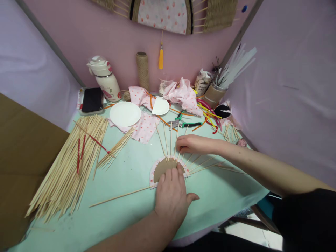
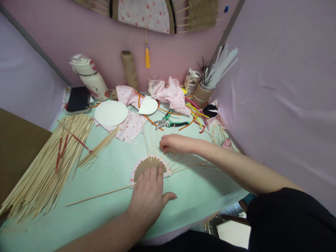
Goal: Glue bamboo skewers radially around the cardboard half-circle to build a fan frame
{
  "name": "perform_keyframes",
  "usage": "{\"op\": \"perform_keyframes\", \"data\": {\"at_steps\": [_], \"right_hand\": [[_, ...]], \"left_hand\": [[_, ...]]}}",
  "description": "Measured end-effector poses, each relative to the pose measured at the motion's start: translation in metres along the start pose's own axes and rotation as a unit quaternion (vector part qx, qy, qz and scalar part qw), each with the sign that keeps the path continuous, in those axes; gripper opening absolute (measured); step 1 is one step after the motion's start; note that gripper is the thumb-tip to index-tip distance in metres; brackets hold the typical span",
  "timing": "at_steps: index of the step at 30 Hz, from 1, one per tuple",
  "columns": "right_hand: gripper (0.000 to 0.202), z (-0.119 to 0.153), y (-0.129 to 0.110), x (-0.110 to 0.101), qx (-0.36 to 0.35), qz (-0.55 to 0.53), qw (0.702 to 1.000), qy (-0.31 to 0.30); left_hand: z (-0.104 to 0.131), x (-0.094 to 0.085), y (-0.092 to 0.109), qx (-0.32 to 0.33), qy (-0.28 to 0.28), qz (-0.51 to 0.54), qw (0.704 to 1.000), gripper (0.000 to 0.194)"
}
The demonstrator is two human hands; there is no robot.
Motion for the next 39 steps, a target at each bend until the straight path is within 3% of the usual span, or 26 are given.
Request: {"op": "perform_keyframes", "data": {"at_steps": [39], "right_hand": [[0.006,-0.0015,-0.0052,-0.0013,0.032,0.027,0.999,-0.008]], "left_hand": [[-0.0014,-0.0021,-0.0001,-0.008,-0.005,-0.021,1.0,0.1]]}}
Point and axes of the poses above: each hand's wrist, its own z-axis away from the middle knuckle, its own x-axis out of the palm, y = z × x, the point moved 2 cm from there along -z, towards the middle knuckle, and after that the axes turned 13 degrees about -y, right-handed, at the moved point
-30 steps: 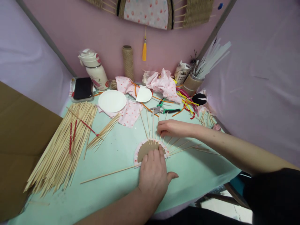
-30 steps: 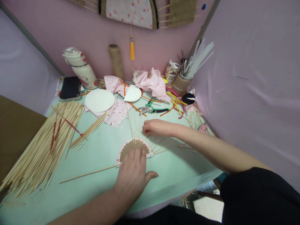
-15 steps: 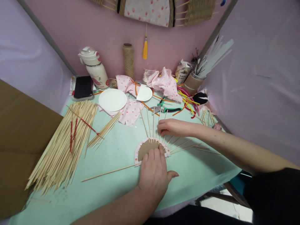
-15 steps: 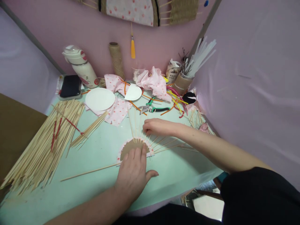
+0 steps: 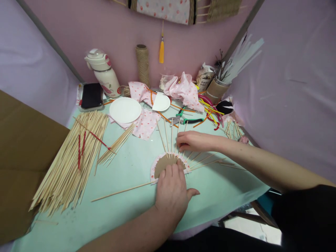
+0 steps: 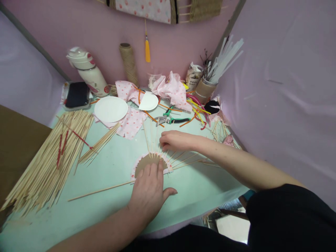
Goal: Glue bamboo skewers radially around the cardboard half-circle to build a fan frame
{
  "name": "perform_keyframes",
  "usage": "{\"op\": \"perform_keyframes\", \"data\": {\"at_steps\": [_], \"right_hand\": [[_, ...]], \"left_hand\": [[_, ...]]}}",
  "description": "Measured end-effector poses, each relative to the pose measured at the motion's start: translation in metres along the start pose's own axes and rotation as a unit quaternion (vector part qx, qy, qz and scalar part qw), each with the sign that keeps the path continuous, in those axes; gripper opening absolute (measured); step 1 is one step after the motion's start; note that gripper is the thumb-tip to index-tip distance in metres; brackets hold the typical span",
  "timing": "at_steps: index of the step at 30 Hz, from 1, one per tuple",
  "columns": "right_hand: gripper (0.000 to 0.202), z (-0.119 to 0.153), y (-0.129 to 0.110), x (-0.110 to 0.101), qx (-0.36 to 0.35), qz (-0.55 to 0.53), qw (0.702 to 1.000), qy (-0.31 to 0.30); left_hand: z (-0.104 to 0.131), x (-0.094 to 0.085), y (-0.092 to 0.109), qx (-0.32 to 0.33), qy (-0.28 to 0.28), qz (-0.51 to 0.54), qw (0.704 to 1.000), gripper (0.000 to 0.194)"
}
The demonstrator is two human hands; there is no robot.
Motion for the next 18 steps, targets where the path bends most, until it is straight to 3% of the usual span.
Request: {"op": "perform_keyframes", "data": {"at_steps": [18], "right_hand": [[0.005,-0.005,0.001,0.0,0.012,0.01,1.0,-0.008]], "left_hand": [[-0.01,-0.009,-0.011,0.006,-0.007,0.061,0.998,0.096]]}}
Point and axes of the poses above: each hand's wrist, its own z-axis away from the middle knuckle, its own x-axis out of the palm, y = z × x, the point moved 2 cm from there along -z, towards the middle knuckle, and after that the axes turned 13 degrees about -y, right-handed, at the moved point
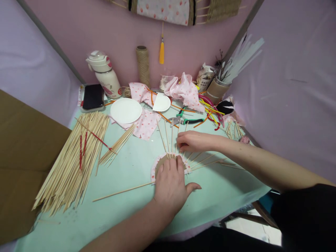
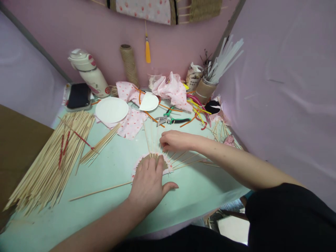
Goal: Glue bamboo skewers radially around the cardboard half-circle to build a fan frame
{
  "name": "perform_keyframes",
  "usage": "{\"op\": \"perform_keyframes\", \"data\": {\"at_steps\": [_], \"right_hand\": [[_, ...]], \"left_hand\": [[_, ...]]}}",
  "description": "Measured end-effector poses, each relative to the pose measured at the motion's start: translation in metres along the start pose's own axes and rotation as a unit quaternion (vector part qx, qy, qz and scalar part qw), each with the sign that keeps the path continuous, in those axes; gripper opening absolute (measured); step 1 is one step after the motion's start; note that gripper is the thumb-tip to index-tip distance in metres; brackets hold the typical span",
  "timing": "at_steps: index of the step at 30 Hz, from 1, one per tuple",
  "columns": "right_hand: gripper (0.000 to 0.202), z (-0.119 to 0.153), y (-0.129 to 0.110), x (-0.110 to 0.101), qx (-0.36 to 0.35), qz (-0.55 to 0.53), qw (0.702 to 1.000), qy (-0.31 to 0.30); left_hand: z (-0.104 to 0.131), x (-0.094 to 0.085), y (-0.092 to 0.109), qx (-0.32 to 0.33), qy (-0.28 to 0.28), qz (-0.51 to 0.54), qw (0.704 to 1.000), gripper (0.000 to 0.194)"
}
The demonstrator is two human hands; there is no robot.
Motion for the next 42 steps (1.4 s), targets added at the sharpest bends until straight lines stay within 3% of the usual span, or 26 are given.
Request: {"op": "perform_keyframes", "data": {"at_steps": [25,42], "right_hand": [[0.007,-0.0038,-0.0049,-0.0048,0.018,0.038,0.999,-0.016],[0.01,-0.0039,-0.0064,-0.0055,0.031,0.051,0.998,-0.022]], "left_hand": [[0.0036,0.0056,0.0057,0.005,0.028,-0.033,0.999,0.091],[0.0043,0.0039,0.0057,0.007,0.015,-0.03,0.999,0.093]]}}
Point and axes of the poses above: each hand's wrist, its own z-axis away from the middle knuckle, its own x-axis out of the palm, y = z × x, the point moved 2 cm from there along -z, towards the middle knuckle, and after that the axes turned 13 degrees about -y, right-handed, at the moved point
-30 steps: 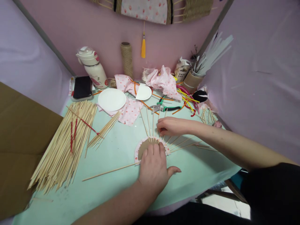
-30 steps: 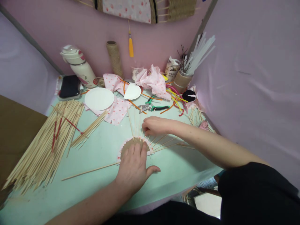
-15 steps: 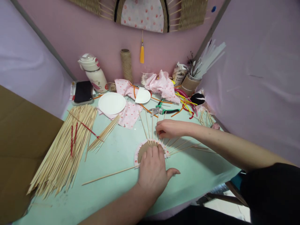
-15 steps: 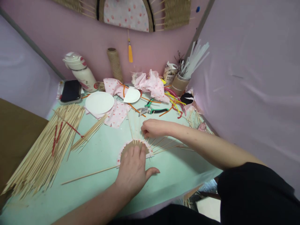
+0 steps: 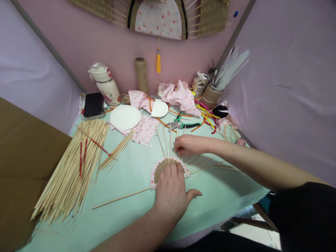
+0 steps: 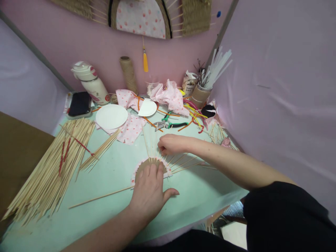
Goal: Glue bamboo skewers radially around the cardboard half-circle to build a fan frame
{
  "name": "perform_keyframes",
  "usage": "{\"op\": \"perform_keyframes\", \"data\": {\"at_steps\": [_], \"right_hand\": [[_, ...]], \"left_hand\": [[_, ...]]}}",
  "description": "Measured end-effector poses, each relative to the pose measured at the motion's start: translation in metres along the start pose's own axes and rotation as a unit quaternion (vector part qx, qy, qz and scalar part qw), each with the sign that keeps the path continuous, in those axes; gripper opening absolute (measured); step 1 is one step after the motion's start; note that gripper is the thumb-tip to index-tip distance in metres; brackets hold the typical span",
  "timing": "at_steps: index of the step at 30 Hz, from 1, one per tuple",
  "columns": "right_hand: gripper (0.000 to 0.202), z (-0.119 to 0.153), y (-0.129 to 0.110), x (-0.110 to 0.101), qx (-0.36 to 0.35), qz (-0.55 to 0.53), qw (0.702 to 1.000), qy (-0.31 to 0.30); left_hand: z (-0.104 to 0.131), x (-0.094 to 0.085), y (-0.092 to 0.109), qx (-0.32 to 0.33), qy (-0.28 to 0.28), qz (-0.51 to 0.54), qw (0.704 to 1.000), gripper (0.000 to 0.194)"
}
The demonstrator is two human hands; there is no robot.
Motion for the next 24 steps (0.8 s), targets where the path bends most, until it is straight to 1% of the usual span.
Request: {"op": "perform_keyframes", "data": {"at_steps": [13,19,24], "right_hand": [[0.01,-0.0006,-0.0005,0.0001,0.009,0.011,1.0,-0.003],[0.011,-0.0001,-0.0023,-0.0005,0.018,0.015,1.0,-0.006],[0.01,0.0008,-0.0051,-0.0026,0.025,0.015,0.999,-0.016]], "left_hand": [[-0.001,-0.0009,0.0009,0.003,-0.011,0.003,1.0,0.096],[-0.0009,-0.0015,0.0,0.002,-0.025,0.01,1.0,0.097],[-0.0002,-0.0016,0.001,0.006,-0.027,0.01,1.0,0.098]]}}
Point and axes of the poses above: each hand's wrist, its own z-axis away from the middle knuckle, its own x-axis out of the palm, y = z × x, the point moved 2 cm from there along -z, towards the middle knuckle, and after that the axes turned 13 degrees about -y, right-handed, at the moved point
